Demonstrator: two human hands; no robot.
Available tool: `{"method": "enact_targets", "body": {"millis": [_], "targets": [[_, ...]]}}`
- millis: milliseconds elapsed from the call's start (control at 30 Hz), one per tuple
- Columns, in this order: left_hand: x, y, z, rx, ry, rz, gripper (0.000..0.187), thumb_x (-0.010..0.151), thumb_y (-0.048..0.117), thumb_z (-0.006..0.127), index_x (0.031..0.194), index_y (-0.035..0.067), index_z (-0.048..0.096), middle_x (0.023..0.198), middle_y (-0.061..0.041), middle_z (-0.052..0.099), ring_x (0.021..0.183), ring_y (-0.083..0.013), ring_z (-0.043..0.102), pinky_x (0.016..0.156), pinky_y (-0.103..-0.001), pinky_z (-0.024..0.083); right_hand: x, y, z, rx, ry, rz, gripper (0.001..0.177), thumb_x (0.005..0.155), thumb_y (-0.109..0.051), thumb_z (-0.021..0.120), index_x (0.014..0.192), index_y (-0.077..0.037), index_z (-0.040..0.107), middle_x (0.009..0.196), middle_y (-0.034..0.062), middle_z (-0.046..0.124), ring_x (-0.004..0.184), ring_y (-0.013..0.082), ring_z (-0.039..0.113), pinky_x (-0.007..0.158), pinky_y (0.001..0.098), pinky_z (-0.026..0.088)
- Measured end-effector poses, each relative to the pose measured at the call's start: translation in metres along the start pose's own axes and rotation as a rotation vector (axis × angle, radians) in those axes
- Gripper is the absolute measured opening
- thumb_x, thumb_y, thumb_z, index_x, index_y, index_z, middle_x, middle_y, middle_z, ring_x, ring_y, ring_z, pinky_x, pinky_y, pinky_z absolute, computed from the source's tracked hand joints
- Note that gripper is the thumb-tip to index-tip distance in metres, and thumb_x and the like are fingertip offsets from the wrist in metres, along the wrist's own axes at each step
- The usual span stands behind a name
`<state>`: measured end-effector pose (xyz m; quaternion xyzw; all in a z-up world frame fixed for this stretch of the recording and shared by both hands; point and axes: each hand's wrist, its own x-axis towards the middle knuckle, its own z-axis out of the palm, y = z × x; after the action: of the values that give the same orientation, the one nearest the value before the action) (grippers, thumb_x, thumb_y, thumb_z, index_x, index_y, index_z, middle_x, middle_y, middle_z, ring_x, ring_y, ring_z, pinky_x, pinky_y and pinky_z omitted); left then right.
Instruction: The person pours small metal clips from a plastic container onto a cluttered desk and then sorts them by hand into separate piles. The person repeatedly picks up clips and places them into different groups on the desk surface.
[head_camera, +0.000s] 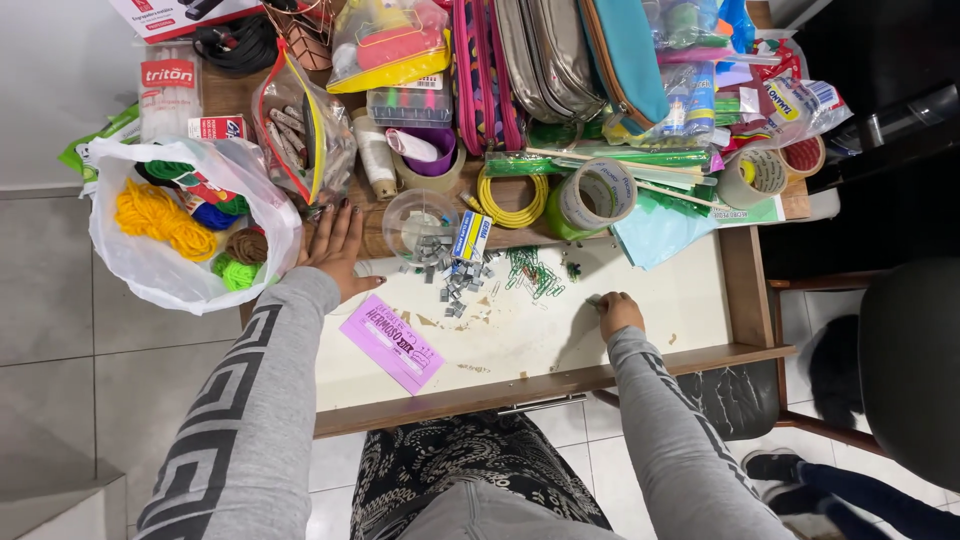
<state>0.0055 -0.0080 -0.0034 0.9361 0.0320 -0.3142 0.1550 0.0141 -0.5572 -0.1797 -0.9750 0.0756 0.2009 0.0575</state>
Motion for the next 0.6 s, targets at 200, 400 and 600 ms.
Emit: {"method": "enact_targets", "body": {"millis": [200,400,600], "targets": [[0.005,-0.004,0.006,0.039,0.012,-0.005,0.107,0.083,0.062,0.053,0.152,0.027,-0.021,0.156,0.008,-0.033,0.141,-0.0181,-0.035,0.111,-0.056,-0.02,-0.029,-0.051,-0.033,0.053,0.027,-0.073,0.019,0.097,-0.028,0.055,0.108,-0.014,0.064,0.104,0.0081,0.061,0.106,0.0292,0.064,0.09,0.0386,0.055],[-0.002,0.002,-0.005,-0.001,-0.03,-0.009,0.108,0.083,0.06,0.054,0.152,0.027,-0.022,0.156,0.007,-0.034,0.14,-0.0194,-0.036,0.112,-0.059,-0.017,-0.07,-0.165,-0.093,0.401,0.519,-0.627,0.009,0.083,-0.014,0.072,0.091,-0.017,0.068,0.086,0.0033,0.063,0.085,0.0272,0.066,0.075,0.0349,0.054],[0.003,-0.001,0.0,0.057,-0.019,0.002,0.112,0.082,0.062,0.057,0.151,0.022,-0.021,0.156,0.004,-0.032,0.141,-0.0208,-0.034,0.113,-0.059,-0.017,-0.102,-0.288,-0.172,0.496,0.562,-0.909,0.011,0.078,-0.009,0.074,0.085,-0.014,0.067,0.08,0.0063,0.063,0.078,0.0294,0.066,0.071,0.0381,0.052]]}}
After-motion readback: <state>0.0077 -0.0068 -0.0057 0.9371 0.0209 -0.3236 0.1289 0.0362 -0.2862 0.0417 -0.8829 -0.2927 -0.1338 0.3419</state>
